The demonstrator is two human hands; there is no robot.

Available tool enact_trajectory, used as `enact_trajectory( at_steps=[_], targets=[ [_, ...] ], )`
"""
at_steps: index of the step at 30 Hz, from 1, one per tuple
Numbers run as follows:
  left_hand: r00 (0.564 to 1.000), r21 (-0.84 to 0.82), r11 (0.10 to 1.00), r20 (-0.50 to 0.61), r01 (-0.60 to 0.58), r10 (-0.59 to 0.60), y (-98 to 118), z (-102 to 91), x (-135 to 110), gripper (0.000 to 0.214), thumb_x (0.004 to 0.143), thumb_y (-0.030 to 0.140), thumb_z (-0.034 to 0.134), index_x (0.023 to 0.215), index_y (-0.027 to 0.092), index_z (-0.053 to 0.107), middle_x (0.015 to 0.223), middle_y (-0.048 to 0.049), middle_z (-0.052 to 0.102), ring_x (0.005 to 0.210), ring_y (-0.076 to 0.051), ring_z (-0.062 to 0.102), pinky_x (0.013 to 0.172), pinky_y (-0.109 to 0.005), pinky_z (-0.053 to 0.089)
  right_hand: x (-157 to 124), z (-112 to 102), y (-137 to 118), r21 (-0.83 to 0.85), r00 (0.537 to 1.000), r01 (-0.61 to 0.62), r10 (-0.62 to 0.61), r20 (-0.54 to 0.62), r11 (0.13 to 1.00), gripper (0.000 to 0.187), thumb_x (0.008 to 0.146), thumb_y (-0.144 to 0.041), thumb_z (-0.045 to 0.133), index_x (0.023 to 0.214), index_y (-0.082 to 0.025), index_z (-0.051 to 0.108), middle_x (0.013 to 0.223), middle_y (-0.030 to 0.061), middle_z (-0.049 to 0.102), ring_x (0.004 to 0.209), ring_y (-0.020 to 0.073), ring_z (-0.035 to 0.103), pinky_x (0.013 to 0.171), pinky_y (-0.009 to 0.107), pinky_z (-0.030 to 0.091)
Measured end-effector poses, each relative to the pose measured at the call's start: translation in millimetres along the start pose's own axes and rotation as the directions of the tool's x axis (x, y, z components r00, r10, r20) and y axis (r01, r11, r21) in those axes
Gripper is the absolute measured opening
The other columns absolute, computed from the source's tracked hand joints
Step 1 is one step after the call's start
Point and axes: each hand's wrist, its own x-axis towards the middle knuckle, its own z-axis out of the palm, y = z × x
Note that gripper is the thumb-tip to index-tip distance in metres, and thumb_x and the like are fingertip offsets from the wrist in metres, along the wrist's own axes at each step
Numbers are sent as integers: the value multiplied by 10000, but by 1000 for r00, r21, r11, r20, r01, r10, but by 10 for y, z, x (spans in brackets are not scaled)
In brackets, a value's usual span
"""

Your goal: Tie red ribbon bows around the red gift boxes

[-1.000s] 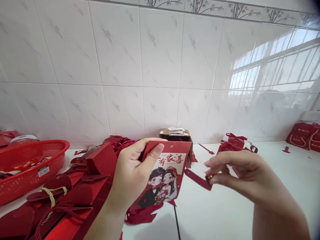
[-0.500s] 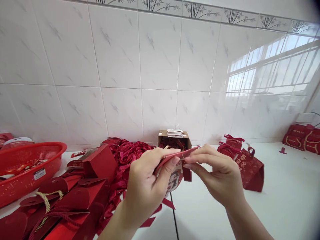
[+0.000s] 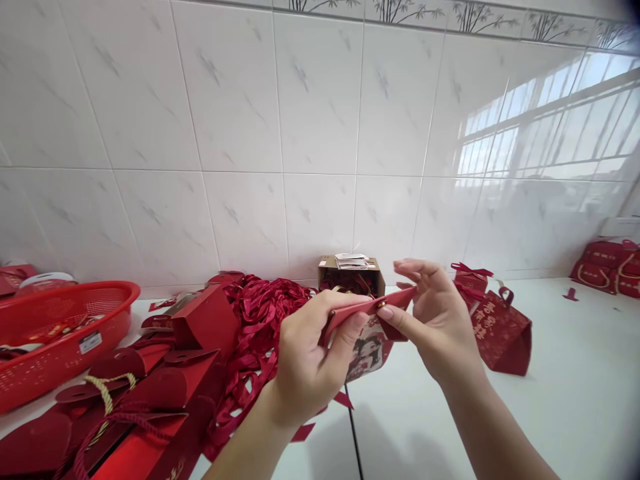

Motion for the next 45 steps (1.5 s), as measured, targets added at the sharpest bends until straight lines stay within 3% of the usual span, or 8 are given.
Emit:
enact_trajectory(
  at_steps=[5,12,24,30,33,38,42,45],
  targets=[
    [991,110,990,-90,-86,96,-122,146,-43,426,683,184,757,1040,207,527,953,-32,627,885,-161,614,795,-287,511,-16,53,-8,268,963,-244,201,179,932,207,738,-249,720,822,-206,536,799,11,634,663,122,614,545,230,527],
    [980,300,946,-187,121,-66,-125,236,-42,745,570,451,810,1151,223,402,1148,-113,515,1032,-257,563,899,-438,472,-48,133,-12,290,992,-126,124,25,949,212,718,-193,731,734,-189,520,778,7,566,697,108,599,582,205,539],
    [956,323,909,-213,262,-200,-238,261,-55,620,678,330,735,1169,202,379,1146,-111,512,1054,-246,529,880,-406,463,-129,241,51,232,989,-137,145,-16,963,239,735,-229,714,727,-197,477,778,-3,529,597,91,541,433,192,445],
    [993,457,887,-119,72,-19,-210,60,33,472,715,255,701,1127,213,473,1093,-80,569,1026,-230,549,890,-384,461,-70,149,50,26,994,88,-86,-71,996,211,754,-184,676,783,-213,469,798,4,526,705,117,560,571,228,492],
    [986,406,900,-104,160,-129,-170,-78,83,392,705,306,721,1030,208,526,978,-43,632,903,-196,615,802,-321,504,-37,87,53,-53,981,188,-191,-45,981,220,749,-154,666,810,-217,464,802,7,523,755,131,551,650,255,493],
    [919,376,873,116,310,-376,-73,-315,170,129,782,334,640,795,206,640,772,-1,684,711,-153,639,626,-238,499,-11,35,56,-65,976,214,-216,-30,975,231,743,-143,663,830,-219,463,803,6,532,752,131,545,656,259,483],
    [920,359,893,175,272,-351,29,-500,178,116,801,320,623,780,214,664,801,-10,695,736,-158,646,632,-234,516,2,0,68,-75,982,184,-186,-15,980,248,723,-140,675,814,-221,458,793,-6,538,715,120,546,610,245,475],
    [962,297,929,90,221,-257,141,-575,146,46,792,262,645,817,230,665,857,-7,694,821,-164,651,708,-242,534,-2,-13,68,-83,978,174,-163,130,981,251,710,-135,673,799,-220,455,778,-4,533,680,120,534,543,234,453]
  ],
)
